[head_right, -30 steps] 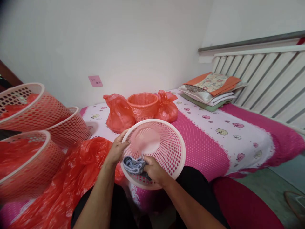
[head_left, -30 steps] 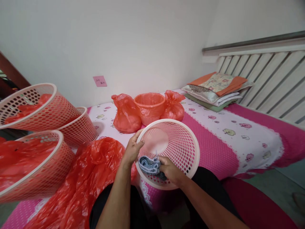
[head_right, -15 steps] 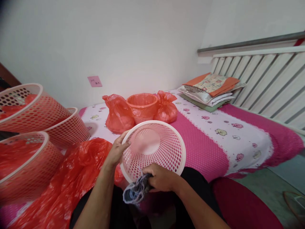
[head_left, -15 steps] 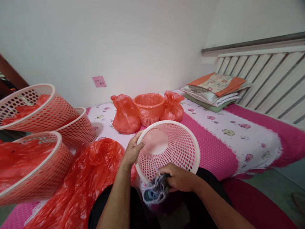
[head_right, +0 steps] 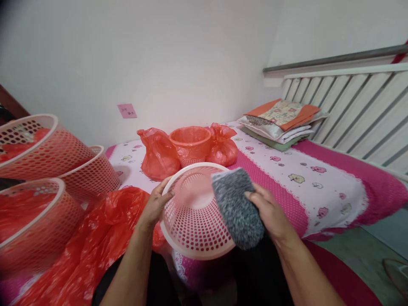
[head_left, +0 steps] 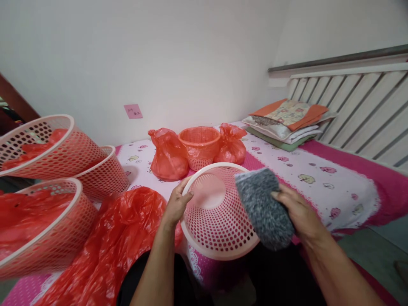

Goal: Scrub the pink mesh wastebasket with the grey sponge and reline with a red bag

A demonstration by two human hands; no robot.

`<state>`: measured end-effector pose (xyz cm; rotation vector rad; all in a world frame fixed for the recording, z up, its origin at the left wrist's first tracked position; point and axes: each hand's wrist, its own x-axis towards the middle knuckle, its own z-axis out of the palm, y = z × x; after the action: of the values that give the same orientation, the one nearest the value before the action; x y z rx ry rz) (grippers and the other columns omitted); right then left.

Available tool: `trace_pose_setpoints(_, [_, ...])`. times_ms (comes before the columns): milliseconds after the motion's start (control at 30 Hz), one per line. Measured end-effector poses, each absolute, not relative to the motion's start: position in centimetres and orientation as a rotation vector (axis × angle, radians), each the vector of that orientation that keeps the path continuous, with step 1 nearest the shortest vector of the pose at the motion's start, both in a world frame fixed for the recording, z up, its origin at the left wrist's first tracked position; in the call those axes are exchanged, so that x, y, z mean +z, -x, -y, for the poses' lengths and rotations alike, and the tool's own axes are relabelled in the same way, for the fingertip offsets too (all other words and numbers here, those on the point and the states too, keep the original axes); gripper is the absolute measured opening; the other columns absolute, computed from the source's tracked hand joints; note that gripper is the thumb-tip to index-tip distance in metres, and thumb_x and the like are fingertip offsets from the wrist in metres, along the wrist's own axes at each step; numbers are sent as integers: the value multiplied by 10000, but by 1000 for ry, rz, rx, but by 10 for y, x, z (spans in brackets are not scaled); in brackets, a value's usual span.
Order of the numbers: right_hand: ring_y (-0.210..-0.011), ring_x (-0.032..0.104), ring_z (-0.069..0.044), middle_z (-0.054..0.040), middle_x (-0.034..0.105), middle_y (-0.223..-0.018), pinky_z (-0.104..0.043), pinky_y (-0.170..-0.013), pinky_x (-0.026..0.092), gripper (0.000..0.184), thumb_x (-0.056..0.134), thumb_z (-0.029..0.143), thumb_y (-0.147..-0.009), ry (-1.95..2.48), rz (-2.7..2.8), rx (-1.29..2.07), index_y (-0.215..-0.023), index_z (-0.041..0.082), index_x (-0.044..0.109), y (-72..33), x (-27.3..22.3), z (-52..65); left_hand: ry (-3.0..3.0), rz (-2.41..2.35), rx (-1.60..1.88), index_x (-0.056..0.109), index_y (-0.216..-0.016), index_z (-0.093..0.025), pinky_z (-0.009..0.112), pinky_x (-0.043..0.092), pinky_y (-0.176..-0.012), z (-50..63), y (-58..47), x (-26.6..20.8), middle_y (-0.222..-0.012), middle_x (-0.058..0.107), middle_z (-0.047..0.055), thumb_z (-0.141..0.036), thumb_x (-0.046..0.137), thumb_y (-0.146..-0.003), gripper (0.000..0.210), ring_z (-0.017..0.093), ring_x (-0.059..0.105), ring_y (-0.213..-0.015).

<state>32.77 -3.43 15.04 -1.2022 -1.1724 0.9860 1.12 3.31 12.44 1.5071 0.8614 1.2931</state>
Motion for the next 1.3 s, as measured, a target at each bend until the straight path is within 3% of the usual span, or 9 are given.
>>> trace_pose_setpoints(167, [-955, 662, -262, -53, 749, -1048, -354, -799, 504, 350, 673, 413, -739, 1284, 1241, 640, -1024, 221, 740, -340, 130, 16, -1522, -835, 1285, 671, -1357, -241, 428, 458, -1120, -34, -13, 124, -1329, 738, 62, -312, 718, -844, 520, 290, 653, -1239])
trace_pose_setpoints(267, [-776, 624, -225, -18, 697, -828, -340, -705, 472, 265, 630, 448, -772, 1375, 1395, 599, -882, 218, 700, -333, 117, 12, -1566, -957, 1289, 670, -1344, -222, 464, 437, -1153, -35, -12, 127, -1364, 717, 95, -408, 743, -851, 532, 311, 636, -1284])
trace_pose_setpoints(367, [-701, 584, -210, 7, 610, -695, -336, -680, 443, 247, 590, 466, -797, 1462, 1430, 482, -754, 228, 637, -324, 111, 12, -1604, -1119, 1298, 619, -1404, -223, 489, 390, -1201, -35, -9, 131, -1519, 605, 135, -466, 814, -793, 685, 331, 540, -1414])
trace_pose_setpoints(467, [-763, 622, -227, -27, 689, -809, -348, -720, 461, 277, 575, 464, -789, 1489, 1361, 460, -835, 215, 688, -319, 109, 11, -1605, -1141, 1288, 575, -1449, -220, 513, 351, -1226, -34, -3, 134, -1589, 528, 160, -490, 838, -765, 781, 343, 479, -1469])
trace_pose_setpoints(667, [-818, 669, -251, -53, 761, -896, -344, -712, 488, 441, 634, 515, -746, 1485, 1080, 647, -1009, 176, 739, -316, 101, 7, -1643, -1085, 1315, 666, -1320, -181, 488, 445, -1134, -34, 0, 126, -1373, 703, 137, -461, 727, -866, 537, 326, 636, -1276])
trace_pose_setpoints(767, [-849, 674, -244, -61, 776, -971, -339, -732, 500, 441, 677, 497, -736, 1398, 1037, 726, -1029, 174, 742, -315, 96, 7, -1521, -1067, 1362, 682, -1297, -168, 462, 469, -1106, -36, -2, 120, -1322, 737, 122, -429, 728, -860, 511, 313, 665, -1229])
trace_pose_setpoints(900, [-811, 668, -228, -33, 765, -906, -327, -729, 503, 403, 709, 469, -730, 1312, 1000, 760, -1015, 186, 746, -312, 93, 8, -1399, -1050, 1377, 694, -1278, -164, 457, 465, -1114, -40, -3, 114, -1321, 744, 112, -386, 757, -827, 507, 315, 663, -1243])
trace_pose_setpoints(1167, [-916, 682, -263, -58, 769, -997, -387, -822, 526, 409, 712, 462, -733, 1295, 1025, 827, -1038, 192, 749, -319, 84, -3, -1431, -1124, 1385, 739, -1178, -181, 475, 440, -1162, -48, -8, 103, -1262, 777, 80, -135, 610, -736, 462, 301, 647, -1288])
trace_pose_setpoints(1300, [-1130, 645, -315, -114, 710, -1188, -498, -1009, 493, 355, 655, 439, -798, 1366, 1171, 475, -1051, 202, 732, -321, 92, 3, -1455, -1119, 1391, 727, -1225, -176, 479, 435, -1177, -49, -11, 104, -1284, 770, 83, -138, 606, -731, 510, 301, 615, -1340])
